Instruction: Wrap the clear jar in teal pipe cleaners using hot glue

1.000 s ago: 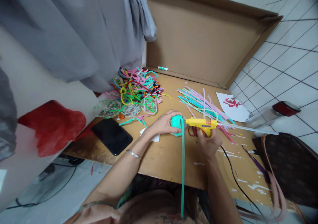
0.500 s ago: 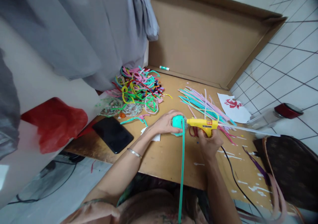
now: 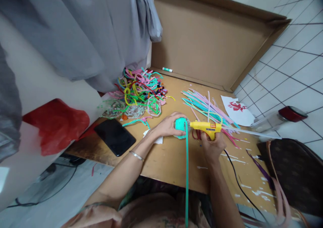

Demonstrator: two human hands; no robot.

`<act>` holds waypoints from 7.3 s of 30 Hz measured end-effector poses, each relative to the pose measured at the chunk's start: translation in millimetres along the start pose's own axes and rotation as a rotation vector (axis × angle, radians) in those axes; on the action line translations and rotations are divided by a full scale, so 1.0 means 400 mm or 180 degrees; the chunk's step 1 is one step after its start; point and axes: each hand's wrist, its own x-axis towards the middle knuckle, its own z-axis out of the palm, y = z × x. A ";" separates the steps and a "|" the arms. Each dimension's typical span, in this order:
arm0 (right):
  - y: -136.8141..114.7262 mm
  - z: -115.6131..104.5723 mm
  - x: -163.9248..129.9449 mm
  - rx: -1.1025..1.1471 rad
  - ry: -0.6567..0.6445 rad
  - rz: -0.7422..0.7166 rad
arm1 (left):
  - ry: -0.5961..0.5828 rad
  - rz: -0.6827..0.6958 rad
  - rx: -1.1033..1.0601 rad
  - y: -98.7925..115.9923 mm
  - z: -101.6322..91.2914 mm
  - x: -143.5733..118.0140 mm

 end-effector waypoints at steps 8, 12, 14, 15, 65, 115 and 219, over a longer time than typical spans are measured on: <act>-0.005 0.006 0.010 -0.0152 -0.0273 0.0310 | 0.0004 -0.0031 -0.0016 0.000 -0.002 0.001; -0.018 -0.019 0.013 0.0045 -0.0386 0.0448 | 0.0036 -0.0115 -0.0061 0.007 -0.006 0.001; -0.011 -0.045 0.010 0.0126 -0.0422 0.0572 | 0.0049 -0.0163 -0.0070 0.007 -0.008 0.000; -0.002 -0.060 0.006 0.0128 -0.0458 0.0611 | 0.0057 -0.0183 -0.0070 0.006 -0.008 -0.001; 0.142 0.124 0.383 -0.2471 -0.2659 0.0216 | 0.0121 -0.0306 0.0010 0.009 -0.010 -0.006; -0.094 0.055 0.006 -0.1299 -0.1594 0.1275 | 0.0150 -0.0195 0.0154 0.007 0.005 -0.019; -0.104 0.078 -0.019 0.0699 -0.0225 -0.1396 | -0.0136 -0.0144 0.0026 0.032 -0.007 0.013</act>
